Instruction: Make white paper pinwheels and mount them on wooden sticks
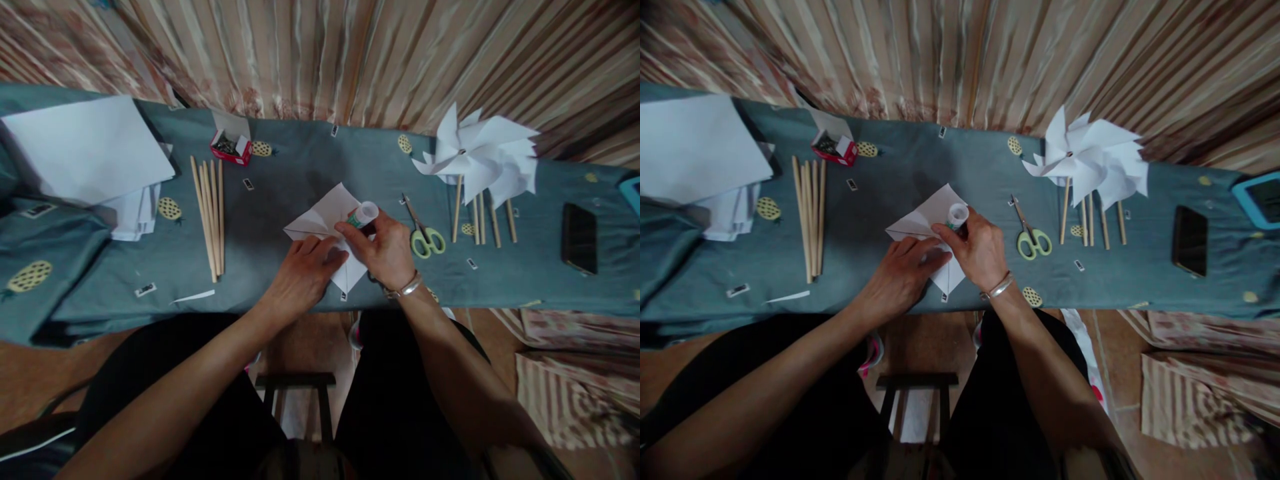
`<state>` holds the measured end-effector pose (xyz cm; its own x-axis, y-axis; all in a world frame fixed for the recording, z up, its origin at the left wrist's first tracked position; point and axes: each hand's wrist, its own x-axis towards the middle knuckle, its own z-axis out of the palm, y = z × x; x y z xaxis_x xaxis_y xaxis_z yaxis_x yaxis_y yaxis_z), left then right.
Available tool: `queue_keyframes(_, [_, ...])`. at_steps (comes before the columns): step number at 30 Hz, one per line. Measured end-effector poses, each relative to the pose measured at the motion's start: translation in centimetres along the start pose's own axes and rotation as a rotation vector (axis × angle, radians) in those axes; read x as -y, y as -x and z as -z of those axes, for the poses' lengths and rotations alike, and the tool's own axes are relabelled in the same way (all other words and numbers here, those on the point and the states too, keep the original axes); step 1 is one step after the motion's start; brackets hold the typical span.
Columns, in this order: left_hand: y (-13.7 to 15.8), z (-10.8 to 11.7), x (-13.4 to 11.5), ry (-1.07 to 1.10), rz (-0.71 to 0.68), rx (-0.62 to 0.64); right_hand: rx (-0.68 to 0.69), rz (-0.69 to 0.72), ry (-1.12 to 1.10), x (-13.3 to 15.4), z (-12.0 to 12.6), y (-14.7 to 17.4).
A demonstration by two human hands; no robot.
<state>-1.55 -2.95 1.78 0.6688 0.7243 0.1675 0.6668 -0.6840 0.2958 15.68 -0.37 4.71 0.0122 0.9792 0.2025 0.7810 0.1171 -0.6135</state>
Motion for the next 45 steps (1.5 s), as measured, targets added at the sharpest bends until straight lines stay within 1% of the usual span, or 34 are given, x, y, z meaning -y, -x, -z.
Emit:
queue_keyframes(4, [0.0,-0.4,0.0,0.000,0.013,-0.057,0.003,0.004,-0.001,0.0,0.0,0.0])
queue_keyframes(6, [0.0,-0.6,0.0,0.015,0.022,-0.065,0.007,0.005,0.000,0.0,0.0,0.0])
queue_keyframes(14, [-0.1,0.2,-0.1,0.054,0.017,-0.022,0.037,0.031,0.020,0.1,0.0,-0.2])
queue_keyframes(20, [-0.2,0.3,-0.1,0.041,0.026,0.001,0.049,0.030,0.017,0.3,0.0,-0.3])
queue_keyframes(29, [-0.2,0.5,-0.1,0.039,0.017,-0.006,0.075,0.059,0.033,0.4,0.1,-0.3])
queue_keyframes(39, [-0.2,0.4,-0.2,0.007,0.022,-0.006,0.122,0.052,0.005,0.3,0.5,-0.1])
queue_keyframes(45, [-0.1,0.3,-0.1,0.008,0.018,-0.023,0.111,0.038,0.013,0.2,0.8,0.0])
